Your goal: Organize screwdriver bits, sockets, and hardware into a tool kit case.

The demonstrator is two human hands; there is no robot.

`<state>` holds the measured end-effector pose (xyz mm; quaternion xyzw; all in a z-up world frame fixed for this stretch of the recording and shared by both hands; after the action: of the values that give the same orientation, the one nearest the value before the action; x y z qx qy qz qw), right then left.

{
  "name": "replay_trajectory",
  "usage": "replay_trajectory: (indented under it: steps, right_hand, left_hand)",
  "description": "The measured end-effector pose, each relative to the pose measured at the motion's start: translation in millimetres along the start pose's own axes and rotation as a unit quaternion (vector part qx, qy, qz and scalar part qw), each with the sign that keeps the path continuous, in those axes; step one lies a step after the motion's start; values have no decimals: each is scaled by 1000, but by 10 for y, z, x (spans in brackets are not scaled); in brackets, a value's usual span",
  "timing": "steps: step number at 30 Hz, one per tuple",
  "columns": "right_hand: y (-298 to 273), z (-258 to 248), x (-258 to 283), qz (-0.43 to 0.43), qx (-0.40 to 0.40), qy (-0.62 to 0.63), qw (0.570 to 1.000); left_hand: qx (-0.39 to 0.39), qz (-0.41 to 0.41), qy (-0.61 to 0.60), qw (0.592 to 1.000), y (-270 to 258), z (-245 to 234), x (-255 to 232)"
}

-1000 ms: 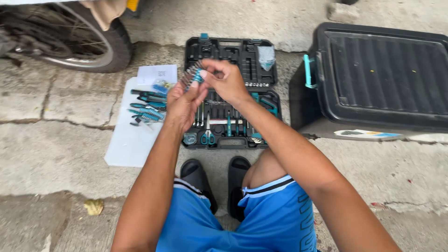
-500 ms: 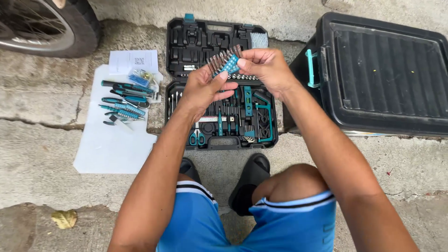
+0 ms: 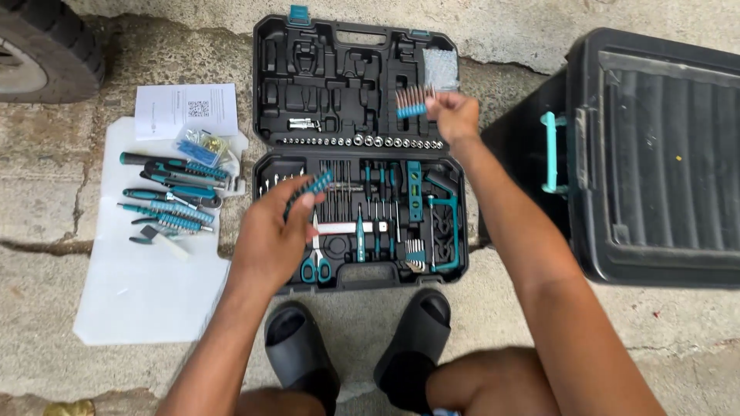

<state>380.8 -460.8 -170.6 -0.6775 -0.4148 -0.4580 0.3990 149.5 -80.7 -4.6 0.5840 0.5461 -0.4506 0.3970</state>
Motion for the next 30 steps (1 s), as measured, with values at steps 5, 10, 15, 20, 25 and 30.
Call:
replay_trajectory:
  steps: [5,10,15,20,25,30]
  right_hand:
    - [517,125,-1167,68,-36,-23,997]
    - [429,291,-1442,106,-57,7,993]
    - [203,168,-1153,12,-110,-168,980]
    - [33,253,-1058,-23,-120,-247,961]
    - [-168,386,-761,-79,-116,-386,912]
    - [-324,447,-488,-63,-76,-494,864]
  left_hand:
    - [11,-64,46,997,-73,-5,-19]
    - [90,-148,46,984,-191,249,102]
    - [187,-174,58,965,-208,499,28]
    - [200,-198,54,958,-214,564,13]
    - [194,-224,61,953,-233,541,22]
    - [189,-207,47,959,-216,538,29]
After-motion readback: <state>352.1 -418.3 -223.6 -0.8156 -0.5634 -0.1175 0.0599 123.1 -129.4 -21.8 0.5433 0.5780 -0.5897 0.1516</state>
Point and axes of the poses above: each hand's wrist, its own y-axis towards the middle knuckle, its own z-axis out of the palm, x = y × z, the point moved 10 cm from there along y, towards the middle knuckle, and after that the axes turned 7 degrees about z, right-handed, at the moved point
